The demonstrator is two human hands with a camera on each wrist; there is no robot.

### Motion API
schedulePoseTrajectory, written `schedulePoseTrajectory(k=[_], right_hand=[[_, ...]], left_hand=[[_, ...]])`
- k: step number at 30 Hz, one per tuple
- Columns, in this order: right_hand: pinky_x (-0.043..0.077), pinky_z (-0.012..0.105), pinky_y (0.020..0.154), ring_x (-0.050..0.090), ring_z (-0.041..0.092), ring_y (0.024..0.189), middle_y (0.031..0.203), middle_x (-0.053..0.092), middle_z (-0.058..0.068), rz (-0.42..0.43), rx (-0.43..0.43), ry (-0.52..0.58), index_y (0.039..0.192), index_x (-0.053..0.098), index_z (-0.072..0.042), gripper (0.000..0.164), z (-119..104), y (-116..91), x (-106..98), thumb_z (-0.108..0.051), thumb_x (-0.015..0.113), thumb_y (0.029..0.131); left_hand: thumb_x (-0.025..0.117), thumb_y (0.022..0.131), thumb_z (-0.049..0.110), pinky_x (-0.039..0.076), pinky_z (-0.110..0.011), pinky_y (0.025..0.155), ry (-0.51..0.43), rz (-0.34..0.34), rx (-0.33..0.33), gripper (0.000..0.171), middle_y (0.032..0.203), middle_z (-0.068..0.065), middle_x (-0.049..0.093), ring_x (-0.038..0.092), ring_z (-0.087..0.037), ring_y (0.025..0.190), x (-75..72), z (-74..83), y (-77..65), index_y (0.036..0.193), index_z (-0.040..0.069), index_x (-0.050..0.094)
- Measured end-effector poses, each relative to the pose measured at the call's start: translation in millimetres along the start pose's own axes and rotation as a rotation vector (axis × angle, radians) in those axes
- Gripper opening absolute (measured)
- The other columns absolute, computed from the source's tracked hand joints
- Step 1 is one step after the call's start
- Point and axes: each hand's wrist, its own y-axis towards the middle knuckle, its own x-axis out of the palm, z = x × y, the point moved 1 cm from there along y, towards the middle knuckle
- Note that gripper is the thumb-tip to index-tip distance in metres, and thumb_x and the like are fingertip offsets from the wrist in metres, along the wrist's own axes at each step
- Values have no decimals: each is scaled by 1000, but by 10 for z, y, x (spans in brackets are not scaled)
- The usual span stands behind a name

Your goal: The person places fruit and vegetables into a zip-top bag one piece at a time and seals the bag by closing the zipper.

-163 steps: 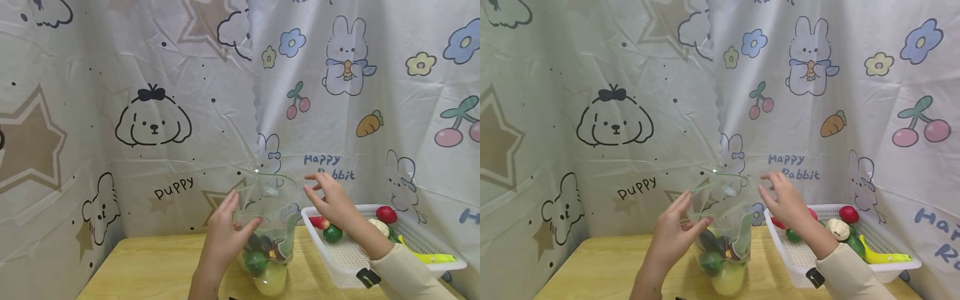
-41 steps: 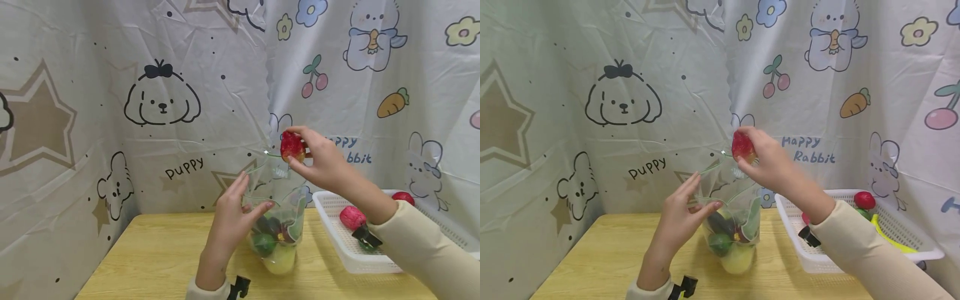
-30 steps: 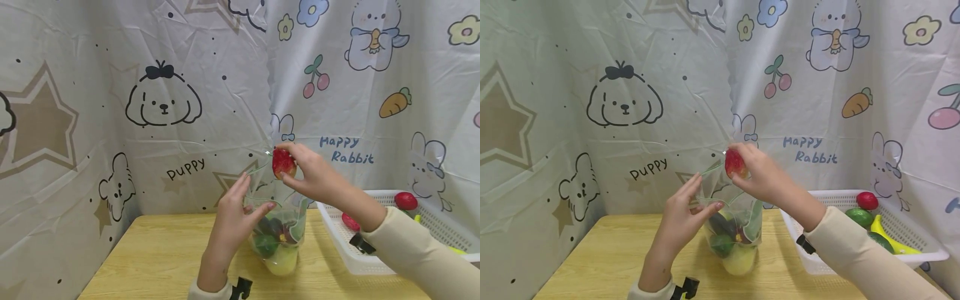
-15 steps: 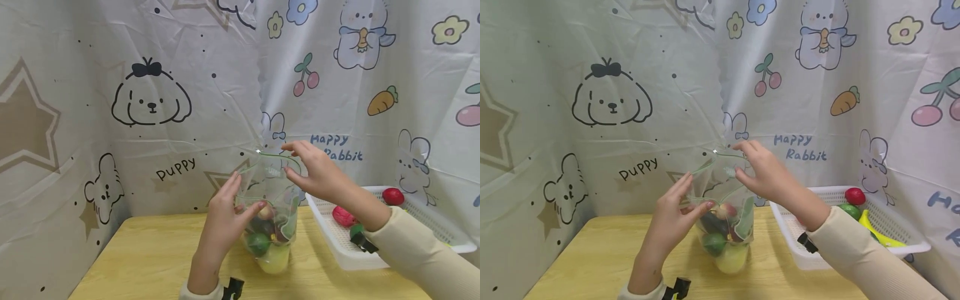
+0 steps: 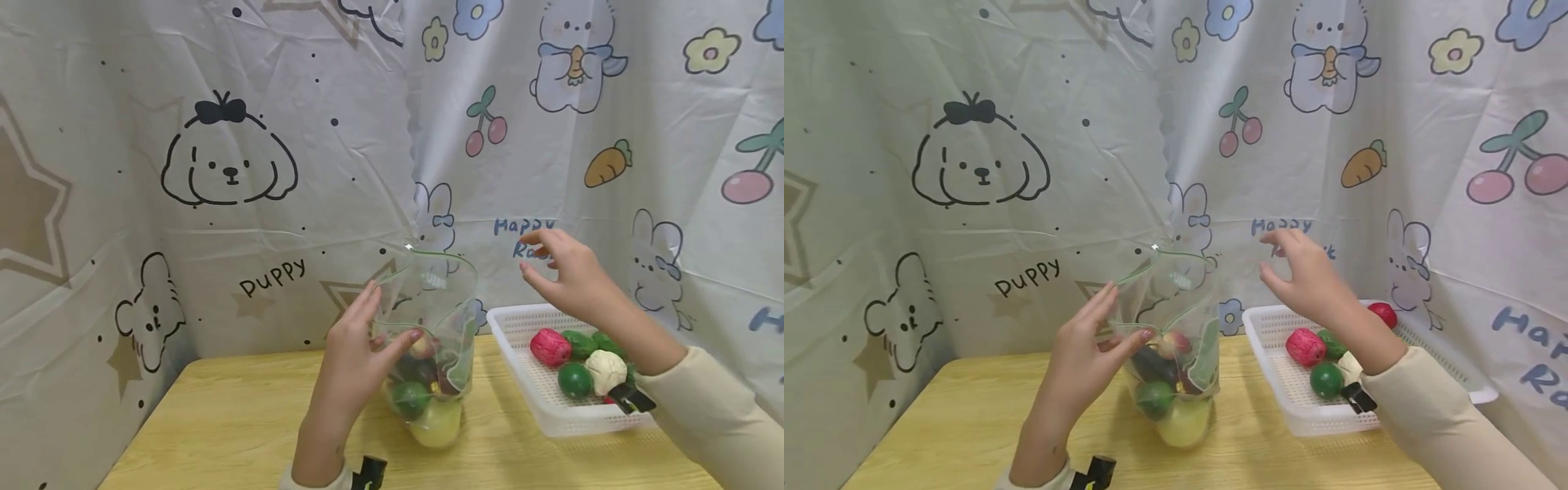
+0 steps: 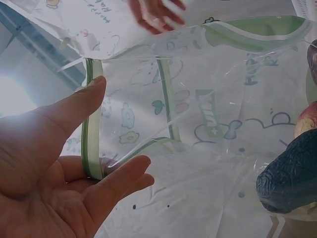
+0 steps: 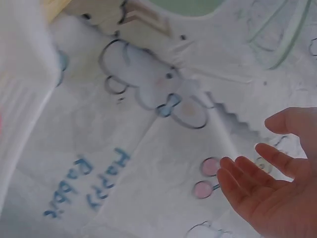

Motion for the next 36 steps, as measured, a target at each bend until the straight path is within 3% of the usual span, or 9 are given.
schedulePoseTrajectory(k=[10,16,20,25,32,36], right_hand=[[56,59,73,56,41,95,113,54,31,-255,224,-67,116,52,3,37,897,-611,300,-16,61,85],[52,67,79,52,51,99,110,52,41,-468,309,-135,117,51,11,51,1479,-1083,582,-16,68,78],[52,67,76,51,52,94,106,50,44,-570,370,-139,120,47,14,64,1735,-1305,664,-22,72,73],[55,60,68,52,41,85,102,50,40,-559,371,-145,121,47,12,72,1835,-1387,751,-25,75,66],[51,67,78,53,42,98,107,60,26,-589,191,-37,118,56,-4,61,1673,-1354,870,-32,77,69],[50,65,80,54,39,100,109,61,21,-616,157,8,119,57,-7,56,1564,-1322,932,-33,75,72]], left_hand=[[70,76,46,59,-29,79,23,3,7,85,153,-9,31,34,-23,133,-24,-8,2,141,1,38],[70,76,45,59,-29,80,17,-2,-9,85,154,-7,30,34,-23,134,-17,-2,-4,142,3,37],[70,76,45,59,-29,80,23,-3,-14,85,154,-6,30,34,-23,133,-7,1,-5,142,4,36],[70,76,45,59,-28,80,29,-5,-10,84,154,-7,30,35,-24,133,4,5,-5,142,4,36],[70,76,46,59,-28,79,43,1,12,85,154,-8,30,37,-25,132,-1,5,-6,141,2,37],[70,76,46,59,-28,79,38,3,10,85,154,-7,30,38,-25,131,-10,4,-8,141,2,37]])
